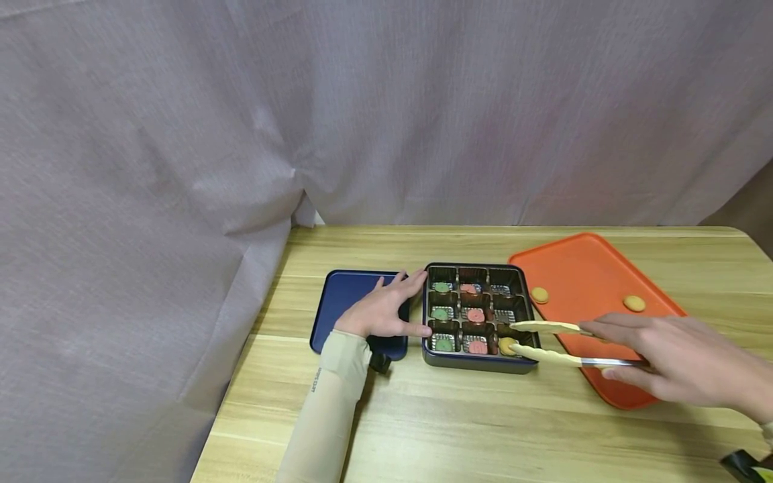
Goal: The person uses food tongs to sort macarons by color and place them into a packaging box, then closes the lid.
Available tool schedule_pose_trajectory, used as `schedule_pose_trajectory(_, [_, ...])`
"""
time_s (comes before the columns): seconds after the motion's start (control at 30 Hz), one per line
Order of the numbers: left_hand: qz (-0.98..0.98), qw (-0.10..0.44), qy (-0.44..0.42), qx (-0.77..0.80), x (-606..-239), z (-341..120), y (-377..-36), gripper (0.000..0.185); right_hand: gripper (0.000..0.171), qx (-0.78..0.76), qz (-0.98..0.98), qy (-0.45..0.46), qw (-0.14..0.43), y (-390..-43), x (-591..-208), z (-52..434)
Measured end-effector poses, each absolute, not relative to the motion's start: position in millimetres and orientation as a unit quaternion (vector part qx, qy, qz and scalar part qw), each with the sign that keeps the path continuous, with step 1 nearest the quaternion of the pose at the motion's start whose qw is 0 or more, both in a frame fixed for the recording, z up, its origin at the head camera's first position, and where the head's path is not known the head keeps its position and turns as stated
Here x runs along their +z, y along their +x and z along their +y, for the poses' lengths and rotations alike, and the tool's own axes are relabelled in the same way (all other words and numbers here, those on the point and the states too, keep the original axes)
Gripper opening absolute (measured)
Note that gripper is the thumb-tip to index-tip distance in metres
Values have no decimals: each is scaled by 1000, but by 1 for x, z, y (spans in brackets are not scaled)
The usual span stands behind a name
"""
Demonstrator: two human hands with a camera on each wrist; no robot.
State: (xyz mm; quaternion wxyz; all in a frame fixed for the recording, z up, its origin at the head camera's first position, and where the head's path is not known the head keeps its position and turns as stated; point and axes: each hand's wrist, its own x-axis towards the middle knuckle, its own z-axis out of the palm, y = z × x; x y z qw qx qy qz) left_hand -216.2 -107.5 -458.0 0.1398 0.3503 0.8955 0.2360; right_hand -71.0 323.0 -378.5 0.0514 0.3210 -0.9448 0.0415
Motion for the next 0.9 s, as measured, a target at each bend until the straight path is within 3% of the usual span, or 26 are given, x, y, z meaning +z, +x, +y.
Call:
schedule_pose_trajectory(0.3, [896, 138, 351, 234, -458, -108, -216, 114, 63, 30, -948, 311, 58, -73, -378, 327])
schedule_pose_trajectory(0.9, [894, 134, 356, 239, -460, -107, -216, 113, 69, 43, -941, 308, 130, -86, -379, 359])
